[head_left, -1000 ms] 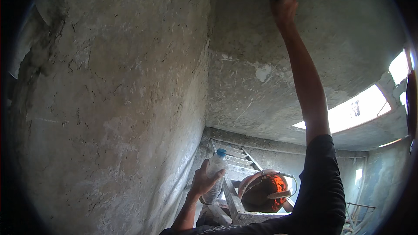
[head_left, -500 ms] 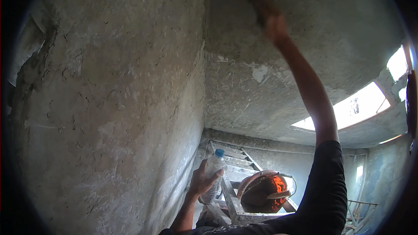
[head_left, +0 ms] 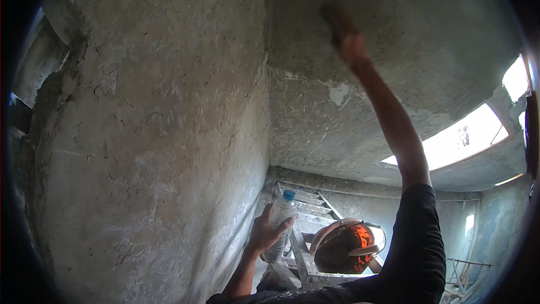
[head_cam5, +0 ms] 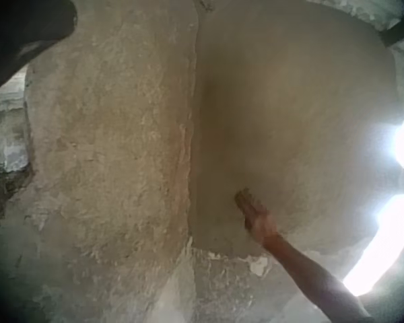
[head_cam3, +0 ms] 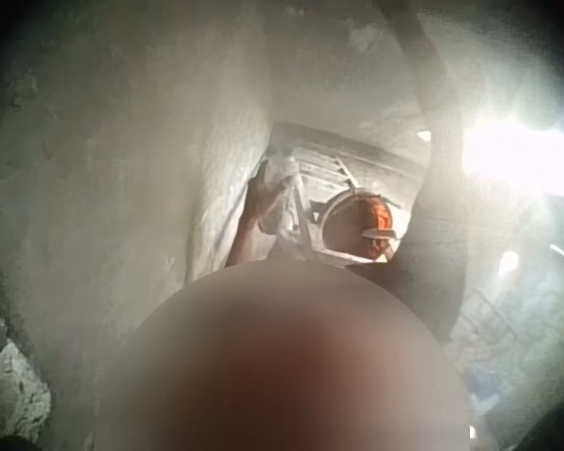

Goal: The person patches holes in a concrete wall by applying mortar from a bucket with a pointing trowel.

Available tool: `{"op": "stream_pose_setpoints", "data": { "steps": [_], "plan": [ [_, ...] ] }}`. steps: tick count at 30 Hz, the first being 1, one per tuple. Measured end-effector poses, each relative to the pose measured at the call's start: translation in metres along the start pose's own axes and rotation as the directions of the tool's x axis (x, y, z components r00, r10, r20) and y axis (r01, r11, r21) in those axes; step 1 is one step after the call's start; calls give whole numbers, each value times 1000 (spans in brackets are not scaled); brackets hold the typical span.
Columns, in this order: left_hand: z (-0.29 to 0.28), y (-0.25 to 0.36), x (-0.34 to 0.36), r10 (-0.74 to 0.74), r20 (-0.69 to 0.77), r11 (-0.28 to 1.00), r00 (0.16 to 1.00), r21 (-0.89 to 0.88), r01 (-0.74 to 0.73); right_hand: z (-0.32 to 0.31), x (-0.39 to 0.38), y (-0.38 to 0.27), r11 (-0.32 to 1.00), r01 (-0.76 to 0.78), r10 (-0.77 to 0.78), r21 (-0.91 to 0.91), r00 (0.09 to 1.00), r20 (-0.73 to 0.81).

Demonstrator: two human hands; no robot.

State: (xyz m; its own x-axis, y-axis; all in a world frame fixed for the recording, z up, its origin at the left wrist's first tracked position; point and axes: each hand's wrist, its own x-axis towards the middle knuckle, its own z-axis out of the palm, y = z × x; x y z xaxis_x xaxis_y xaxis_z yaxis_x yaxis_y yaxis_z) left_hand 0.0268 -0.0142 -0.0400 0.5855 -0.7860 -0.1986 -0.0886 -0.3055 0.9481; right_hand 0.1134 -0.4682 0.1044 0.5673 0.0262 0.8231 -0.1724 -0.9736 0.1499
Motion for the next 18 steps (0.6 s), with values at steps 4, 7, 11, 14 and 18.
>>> {"op": "stream_pose_setpoints", "data": {
  "steps": [4,7,11,14,18],
  "plan": [
    [1,-2,2,-37,51,999,998,-3,37,-20,63,31,986,-2,-58,-167,932,-357],
    [2,-1,3,-68,69,997,995,-16,69,20,25,22,981,-66,59,-180,997,-43],
    [2,-9,2,13,11,998,1000,55,-14,84,-67,-20,998,65,-52,-24,937,345],
    [0,-8,4,12,7,999,1000,43,-12,70,-68,-27,973,212,-229,91,931,285],
    [4,-14,3,20,32,1000,999,18,-21,4,16,2,999,-10,9,-32,999,-42]
  ]
}}
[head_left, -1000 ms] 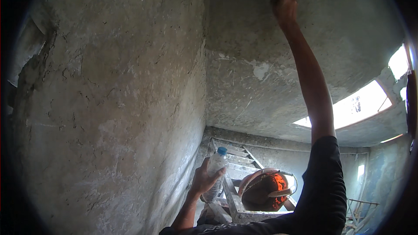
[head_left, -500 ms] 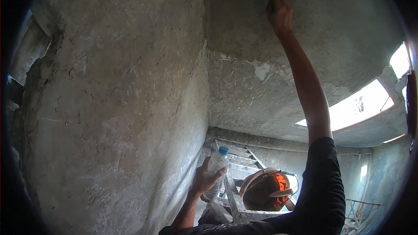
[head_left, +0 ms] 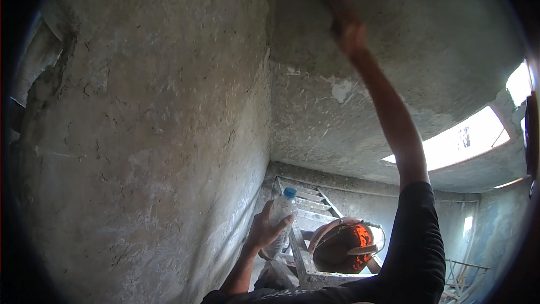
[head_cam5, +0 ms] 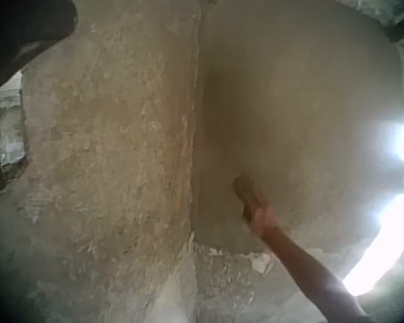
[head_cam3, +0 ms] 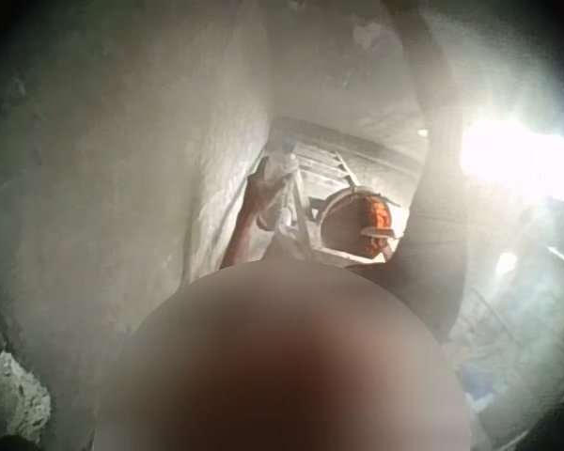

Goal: The person patches holes in a concrete wall by applying mortar from a bucket with a pointing trowel.

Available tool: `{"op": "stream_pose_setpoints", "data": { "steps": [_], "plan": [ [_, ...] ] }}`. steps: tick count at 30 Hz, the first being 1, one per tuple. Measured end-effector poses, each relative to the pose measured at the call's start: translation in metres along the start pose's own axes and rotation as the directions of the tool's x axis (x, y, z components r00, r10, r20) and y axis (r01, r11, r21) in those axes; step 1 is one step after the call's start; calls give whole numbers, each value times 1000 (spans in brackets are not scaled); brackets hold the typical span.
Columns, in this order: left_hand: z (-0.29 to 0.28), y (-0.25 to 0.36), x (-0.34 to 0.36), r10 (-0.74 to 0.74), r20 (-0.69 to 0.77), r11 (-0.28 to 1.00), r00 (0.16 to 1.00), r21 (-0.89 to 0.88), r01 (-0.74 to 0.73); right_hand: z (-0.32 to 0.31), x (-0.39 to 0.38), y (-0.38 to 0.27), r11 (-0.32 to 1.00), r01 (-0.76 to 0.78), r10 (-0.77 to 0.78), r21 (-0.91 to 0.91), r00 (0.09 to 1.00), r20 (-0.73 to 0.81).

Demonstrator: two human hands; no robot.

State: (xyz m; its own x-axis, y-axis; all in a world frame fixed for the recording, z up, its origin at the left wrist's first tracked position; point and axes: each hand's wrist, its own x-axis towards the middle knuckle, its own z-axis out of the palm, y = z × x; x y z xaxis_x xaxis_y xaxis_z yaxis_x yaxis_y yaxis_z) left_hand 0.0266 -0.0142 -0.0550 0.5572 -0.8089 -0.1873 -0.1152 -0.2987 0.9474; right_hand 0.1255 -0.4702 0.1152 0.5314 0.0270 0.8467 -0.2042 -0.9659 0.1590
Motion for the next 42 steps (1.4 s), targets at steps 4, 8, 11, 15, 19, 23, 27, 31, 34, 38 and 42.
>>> {"op": "stream_pose_setpoints", "data": {
  "steps": [4,8,11,15,19,23,27,31,34,38,42],
  "plan": [
    [1,4,2,-55,32,998,998,-4,56,-1,35,20,993,-81,60,-81,971,-233],
    [1,6,3,-29,12,999,1000,20,29,55,-56,4,986,13,-1,-164,997,77],
    [1,10,2,-14,7,1000,1000,8,14,73,-130,-8,977,182,-122,-108,904,411],
    [-2,4,1,-3,-2,1000,1000,6,3,41,-110,-6,998,6,-23,63,961,274],
    [-3,9,0,-27,26,1000,999,-9,28,-26,9,30,994,-93,106,55,940,-324],
    [3,4,0,8,13,1000,1000,16,-8,-33,34,44,974,-181,110,-136,902,-418],
    [9,16,-1,-10,33,1000,999,-22,11,47,-93,33,973,-222,227,-59,968,110],
    [6,25,-3,16,47,1000,999,-15,-16,47,-220,-65,931,-354,299,88,880,369],
    [3,20,-10,-18,12,1000,1000,-19,18,-15,-257,-122,807,-517,100,284,594,798],
    [14,30,-11,9,74,999,997,44,-12,-134,-308,-158,-513,-848,240,131,5,971],
    [26,46,-18,69,173,989,983,118,-90,-223,-321,-190,-810,-575,237,116,-140,961]
  ]
}}
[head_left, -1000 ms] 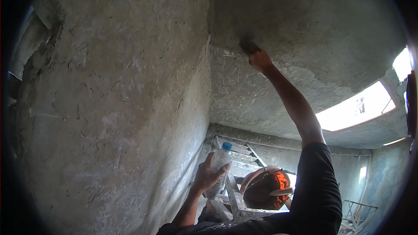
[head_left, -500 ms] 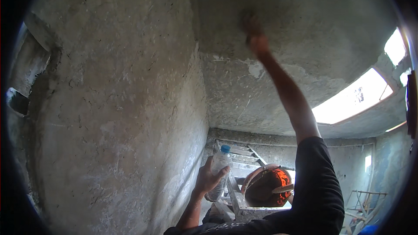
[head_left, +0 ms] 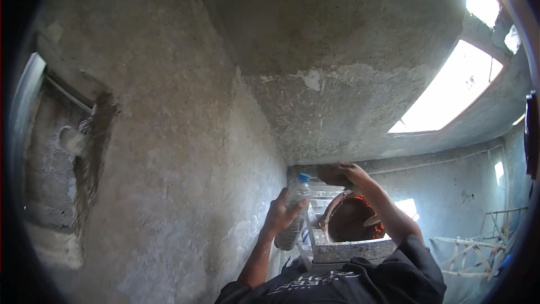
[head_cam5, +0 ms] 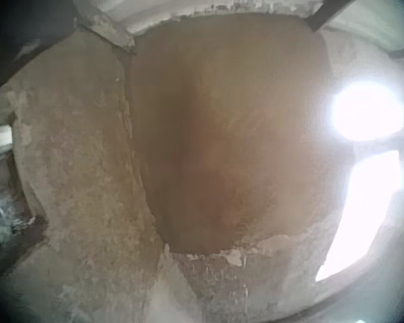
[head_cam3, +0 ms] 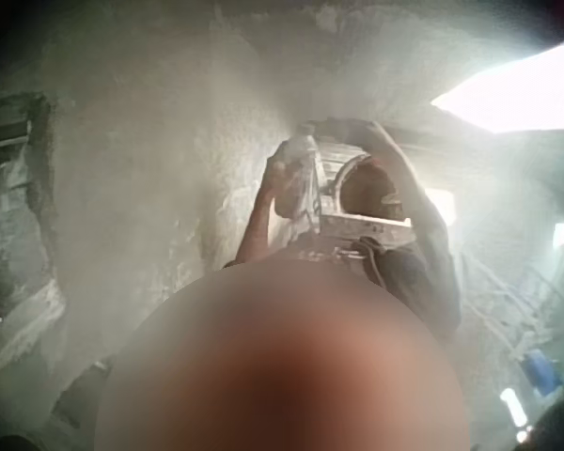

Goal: The person patches holes in a concrete wall by applying mortar from a bucket with a pointing trowel.

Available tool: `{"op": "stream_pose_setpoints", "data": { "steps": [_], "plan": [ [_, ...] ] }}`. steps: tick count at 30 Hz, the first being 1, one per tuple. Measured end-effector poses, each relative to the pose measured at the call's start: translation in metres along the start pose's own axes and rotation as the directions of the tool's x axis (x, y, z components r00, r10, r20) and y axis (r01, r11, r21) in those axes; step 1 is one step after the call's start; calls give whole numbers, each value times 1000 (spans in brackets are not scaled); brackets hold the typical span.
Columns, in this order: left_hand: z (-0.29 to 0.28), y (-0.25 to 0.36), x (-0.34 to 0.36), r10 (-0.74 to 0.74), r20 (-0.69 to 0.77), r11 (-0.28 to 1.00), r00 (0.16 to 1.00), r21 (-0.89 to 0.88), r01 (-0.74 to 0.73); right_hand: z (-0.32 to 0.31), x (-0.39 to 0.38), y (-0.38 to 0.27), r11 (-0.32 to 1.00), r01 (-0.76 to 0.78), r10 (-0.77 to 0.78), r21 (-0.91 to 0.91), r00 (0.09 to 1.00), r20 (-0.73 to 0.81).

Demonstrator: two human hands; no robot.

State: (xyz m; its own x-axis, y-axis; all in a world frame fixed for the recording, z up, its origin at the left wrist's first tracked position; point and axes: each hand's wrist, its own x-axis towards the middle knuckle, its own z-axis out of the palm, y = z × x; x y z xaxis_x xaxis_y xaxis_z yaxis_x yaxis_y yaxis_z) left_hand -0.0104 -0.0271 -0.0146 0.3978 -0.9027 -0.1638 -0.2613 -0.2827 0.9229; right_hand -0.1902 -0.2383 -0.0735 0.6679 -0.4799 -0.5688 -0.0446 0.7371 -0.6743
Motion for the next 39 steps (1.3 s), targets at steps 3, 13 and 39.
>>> {"op": "stream_pose_setpoints", "data": {
  "steps": [3,13,39],
  "plan": [
    [5,28,4,-82,46,989,996,127,75,3,-31,14,992,4,-9,126,999,42],
    [45,56,-9,-284,239,865,929,481,141,-2,-64,63,934,42,-36,354,999,-24],
    [12,44,-79,63,-349,998,935,40,-53,-102,-94,84,610,36,79,-792,991,106]
  ]
}}
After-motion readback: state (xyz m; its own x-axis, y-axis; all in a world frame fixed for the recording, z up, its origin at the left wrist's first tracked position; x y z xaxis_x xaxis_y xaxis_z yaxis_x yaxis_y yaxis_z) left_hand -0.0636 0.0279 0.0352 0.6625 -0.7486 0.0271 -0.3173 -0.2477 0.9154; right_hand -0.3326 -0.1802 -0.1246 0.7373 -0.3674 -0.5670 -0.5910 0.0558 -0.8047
